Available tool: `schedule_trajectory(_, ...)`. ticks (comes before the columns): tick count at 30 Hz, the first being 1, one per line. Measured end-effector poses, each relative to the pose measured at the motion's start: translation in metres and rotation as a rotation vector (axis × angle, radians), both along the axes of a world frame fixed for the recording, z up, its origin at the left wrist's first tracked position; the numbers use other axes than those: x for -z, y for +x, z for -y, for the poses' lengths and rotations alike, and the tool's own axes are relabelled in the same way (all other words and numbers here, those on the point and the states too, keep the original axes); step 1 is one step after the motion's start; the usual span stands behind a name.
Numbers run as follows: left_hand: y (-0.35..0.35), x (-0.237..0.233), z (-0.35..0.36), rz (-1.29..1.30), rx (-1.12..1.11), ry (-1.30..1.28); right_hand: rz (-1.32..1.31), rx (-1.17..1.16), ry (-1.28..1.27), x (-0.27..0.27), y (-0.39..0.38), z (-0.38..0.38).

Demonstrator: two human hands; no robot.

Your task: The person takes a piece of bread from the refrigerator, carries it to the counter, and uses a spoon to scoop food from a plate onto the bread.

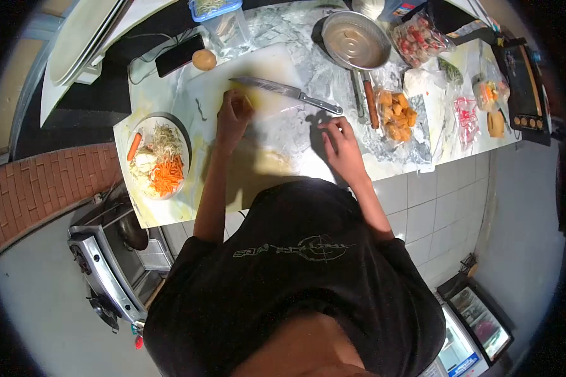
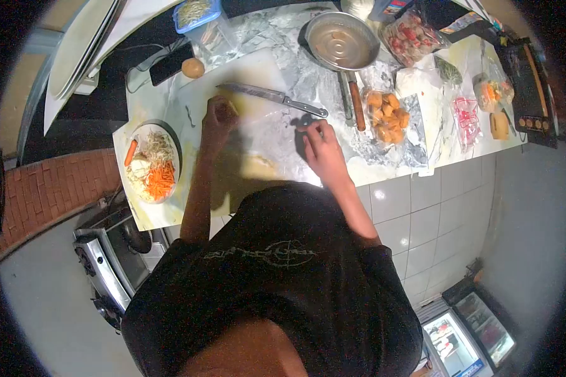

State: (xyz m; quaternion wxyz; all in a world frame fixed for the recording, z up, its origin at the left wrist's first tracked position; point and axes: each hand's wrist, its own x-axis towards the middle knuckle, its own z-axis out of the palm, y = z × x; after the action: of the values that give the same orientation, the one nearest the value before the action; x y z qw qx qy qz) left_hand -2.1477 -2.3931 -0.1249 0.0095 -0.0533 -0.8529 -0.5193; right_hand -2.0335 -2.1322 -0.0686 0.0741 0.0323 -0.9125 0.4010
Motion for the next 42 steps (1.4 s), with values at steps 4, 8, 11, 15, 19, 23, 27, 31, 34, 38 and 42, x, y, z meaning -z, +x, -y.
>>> schedule_trajectory(4,0.001,0.019,0.009,0.2,0.079,0.237,0.004,-0.04,-0.057,-0.004,0.008,-0.002)
schedule_trajectory(8,0.017,0.001,0.002,0.298,0.139,0.319,0.048,-0.109,-0.197,-0.011,0.011,-0.006)
schedule_trajectory(11,0.04,-0.029,-0.026,0.407,0.167,0.628,0.162,-0.137,-0.473,-0.022,0.008,-0.002)
schedule_trajectory(15,0.066,-0.047,-0.059,0.526,0.21,0.677,0.172,-0.142,-0.646,-0.024,0.005,0.008)
schedule_trajectory(19,0.085,-0.051,-0.083,0.521,0.257,0.919,0.174,-0.16,-0.712,-0.019,0.003,0.004)
schedule_trajectory(23,0.092,-0.059,-0.088,0.509,0.229,0.994,0.156,-0.149,-0.813,-0.023,0.002,-0.004)
schedule_trajectory(27,0.095,-0.064,-0.09,0.464,0.26,0.809,0.154,-0.136,-0.89,-0.027,0.003,-0.004)
schedule_trajectory(31,0.095,-0.085,-0.088,0.358,0.27,0.693,0.131,-0.172,-1.002,-0.045,0.004,0.001)
schedule_trajectory(34,0.091,-0.083,-0.084,0.381,0.29,0.735,0.048,-0.181,-0.839,-0.052,0.002,0.002)
schedule_trajectory(38,0.09,-0.083,-0.082,0.377,0.286,0.676,0.027,-0.205,-0.677,-0.054,0.001,0.003)
schedule_trajectory(42,0.091,-0.074,-0.082,0.351,0.263,0.694,0.037,-0.171,-0.647,-0.051,0.004,0.003)
